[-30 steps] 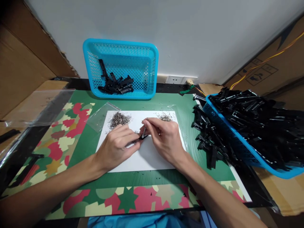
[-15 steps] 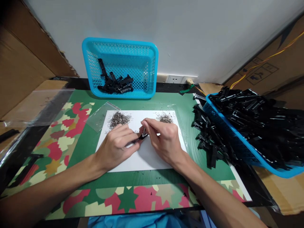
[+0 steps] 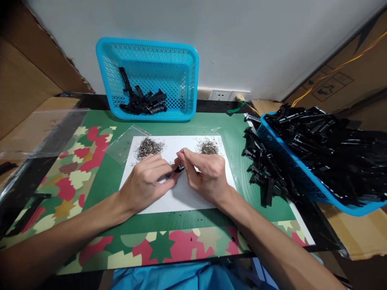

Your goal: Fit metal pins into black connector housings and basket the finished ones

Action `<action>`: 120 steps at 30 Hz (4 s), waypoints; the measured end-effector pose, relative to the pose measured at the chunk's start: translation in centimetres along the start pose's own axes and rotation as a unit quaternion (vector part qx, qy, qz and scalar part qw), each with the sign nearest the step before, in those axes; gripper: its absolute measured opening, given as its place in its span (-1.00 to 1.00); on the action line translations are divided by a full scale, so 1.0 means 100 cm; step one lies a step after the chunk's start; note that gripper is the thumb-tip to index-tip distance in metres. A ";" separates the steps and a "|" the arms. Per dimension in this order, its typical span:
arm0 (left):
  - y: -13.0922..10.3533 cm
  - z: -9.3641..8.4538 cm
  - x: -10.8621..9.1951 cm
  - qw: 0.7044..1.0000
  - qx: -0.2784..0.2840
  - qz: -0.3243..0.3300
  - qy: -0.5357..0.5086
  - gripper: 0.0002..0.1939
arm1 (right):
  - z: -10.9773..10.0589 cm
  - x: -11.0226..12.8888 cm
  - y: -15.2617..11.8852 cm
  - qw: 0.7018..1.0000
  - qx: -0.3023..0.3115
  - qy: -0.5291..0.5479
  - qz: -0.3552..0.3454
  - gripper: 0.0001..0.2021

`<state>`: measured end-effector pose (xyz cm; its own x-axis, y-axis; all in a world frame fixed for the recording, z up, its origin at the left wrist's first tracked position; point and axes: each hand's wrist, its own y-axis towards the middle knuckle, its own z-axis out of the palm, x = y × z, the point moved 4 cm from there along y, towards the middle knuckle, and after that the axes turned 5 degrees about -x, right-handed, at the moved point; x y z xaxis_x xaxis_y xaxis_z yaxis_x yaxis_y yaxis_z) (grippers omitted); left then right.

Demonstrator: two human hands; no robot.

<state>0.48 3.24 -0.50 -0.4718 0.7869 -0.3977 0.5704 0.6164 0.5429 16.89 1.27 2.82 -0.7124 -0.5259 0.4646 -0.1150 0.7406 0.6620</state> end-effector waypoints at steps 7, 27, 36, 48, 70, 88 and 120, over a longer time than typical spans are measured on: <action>-0.001 -0.001 0.001 1.000 0.009 -0.009 -0.016 -0.89 | 0.004 -0.004 -0.003 0.997 -0.011 0.066 0.040 -0.70; 0.007 -0.010 0.040 0.892 -0.205 -0.299 -0.269 -0.78 | 0.016 -0.021 0.008 0.975 0.183 0.014 0.126 -0.73; 0.007 -0.008 0.042 0.869 -0.218 -0.296 -0.331 -0.79 | 0.036 -0.016 -0.002 0.961 0.226 0.026 0.160 -0.87; 0.005 -0.004 0.044 0.887 -0.212 -0.279 -0.299 -0.83 | 0.034 -0.021 0.003 0.950 0.233 0.075 0.192 -0.89; 0.011 -0.007 0.021 0.915 -0.079 -0.215 -0.332 -0.84 | 0.021 -0.031 0.006 0.871 0.099 0.351 0.330 -0.70; 0.011 -0.011 0.018 0.917 -0.087 -0.221 -0.319 -0.85 | 0.018 -0.021 0.007 0.911 0.080 0.287 0.286 -0.80; 0.009 -0.020 0.015 0.955 -0.092 -0.187 -0.212 -0.83 | -0.041 -0.077 0.031 0.963 0.204 -0.076 0.155 -0.72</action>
<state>-1.07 4.95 0.88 -0.2823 0.4777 -0.8319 0.2688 0.8718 0.4095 24.82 5.90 3.67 -0.8464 -0.2080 0.4903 -0.1208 0.9716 0.2035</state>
